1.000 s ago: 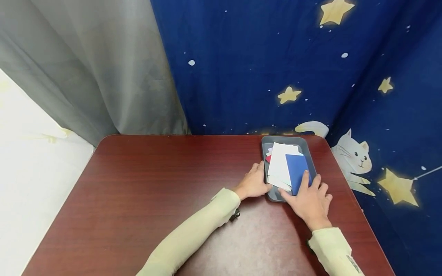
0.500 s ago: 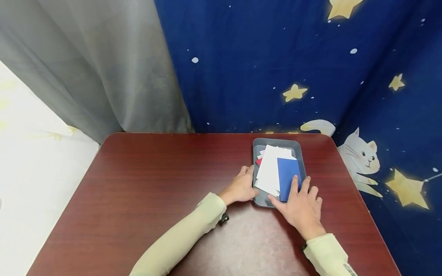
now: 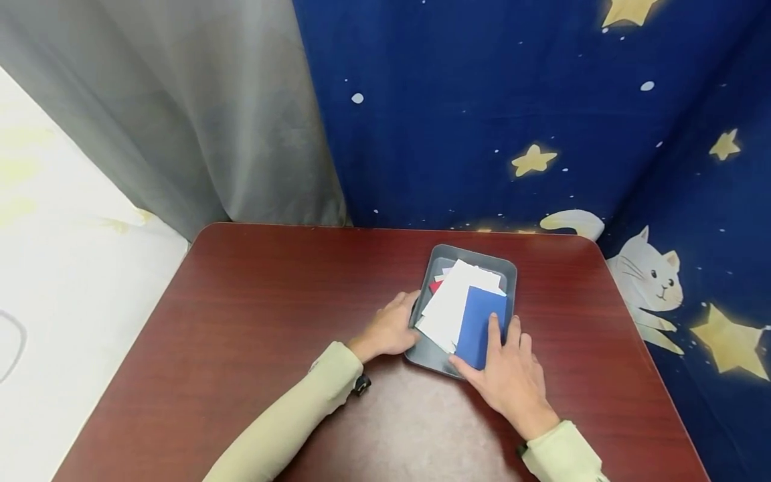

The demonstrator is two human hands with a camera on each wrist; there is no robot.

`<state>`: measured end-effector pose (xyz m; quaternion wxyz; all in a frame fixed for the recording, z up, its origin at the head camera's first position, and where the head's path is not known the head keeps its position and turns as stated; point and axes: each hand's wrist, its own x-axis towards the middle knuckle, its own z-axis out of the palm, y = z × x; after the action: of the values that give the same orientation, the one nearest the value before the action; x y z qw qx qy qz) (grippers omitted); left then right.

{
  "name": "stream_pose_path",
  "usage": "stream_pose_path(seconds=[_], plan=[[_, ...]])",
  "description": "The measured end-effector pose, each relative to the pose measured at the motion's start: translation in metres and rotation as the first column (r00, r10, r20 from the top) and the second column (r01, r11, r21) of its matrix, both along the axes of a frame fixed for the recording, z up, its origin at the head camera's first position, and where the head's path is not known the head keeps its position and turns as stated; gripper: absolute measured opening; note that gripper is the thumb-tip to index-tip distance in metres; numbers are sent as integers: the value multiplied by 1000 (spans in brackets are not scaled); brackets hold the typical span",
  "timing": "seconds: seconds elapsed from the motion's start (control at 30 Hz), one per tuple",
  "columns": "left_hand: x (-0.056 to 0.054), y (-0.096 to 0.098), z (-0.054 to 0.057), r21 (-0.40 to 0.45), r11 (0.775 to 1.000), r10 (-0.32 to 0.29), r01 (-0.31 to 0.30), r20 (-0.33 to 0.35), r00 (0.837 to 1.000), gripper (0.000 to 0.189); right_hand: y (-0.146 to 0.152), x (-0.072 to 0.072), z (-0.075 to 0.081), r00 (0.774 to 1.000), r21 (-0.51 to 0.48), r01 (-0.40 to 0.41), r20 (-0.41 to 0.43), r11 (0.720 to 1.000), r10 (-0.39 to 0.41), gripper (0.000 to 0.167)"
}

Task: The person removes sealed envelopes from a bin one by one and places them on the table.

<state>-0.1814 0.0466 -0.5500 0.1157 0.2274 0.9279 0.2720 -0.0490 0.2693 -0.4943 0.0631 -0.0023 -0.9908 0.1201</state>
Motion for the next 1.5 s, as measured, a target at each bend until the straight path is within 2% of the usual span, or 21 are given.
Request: stream_pose_path(seconds=[0.07, 0.2, 0.3, 0.33, 0.57, 0.73, 0.9, 1.1, 1.4, 1.5], plan=[[1, -11, 4, 13, 1000, 0, 0, -9, 1000, 89, -2, -2, 3, 1000, -7, -2, 3, 1000, 2, 117], [13, -33, 38, 21, 1000, 21, -22, 48, 999, 80, 0, -11, 11, 1000, -15, 1, 1, 1000, -1, 111], [22, -47, 64, -30, 999, 49, -46, 96, 994, 78, 3, -19, 17, 1000, -6, -6, -8, 1000, 6, 105], [22, -52, 66, -45, 998, 52, -47, 99, 994, 78, 5, -21, 18, 1000, 4, -13, -9, 1000, 13, 103], [21, -78, 71, -56, 998, 25, -20, 105, 994, 72, 13, -33, 13, 991, 71, -132, -6, 989, 132, 92], [18, -90, 73, -86, 996, 14, -4, 115, 993, 68, 8, -33, 6, 975, 48, -219, -14, 975, 220, 90], [12, -100, 77, -119, 993, -9, 22, 110, 994, 66, -3, -27, 7, 977, -18, -213, 22, 977, 214, 95], [0, -109, 79, -119, 993, -11, 19, 67, 998, 62, -20, -15, 10, 977, -19, -202, 58, 979, 203, 97], [-15, -111, 76, -120, 993, 4, -2, 12, 1000, 54, -40, 0, 9, 970, -53, -241, -22, 969, 241, 75], [-18, -110, 76, -116, 993, 6, -5, 12, 1000, 51, -45, 4, 9, 969, -72, -246, -43, 967, 243, 69]])
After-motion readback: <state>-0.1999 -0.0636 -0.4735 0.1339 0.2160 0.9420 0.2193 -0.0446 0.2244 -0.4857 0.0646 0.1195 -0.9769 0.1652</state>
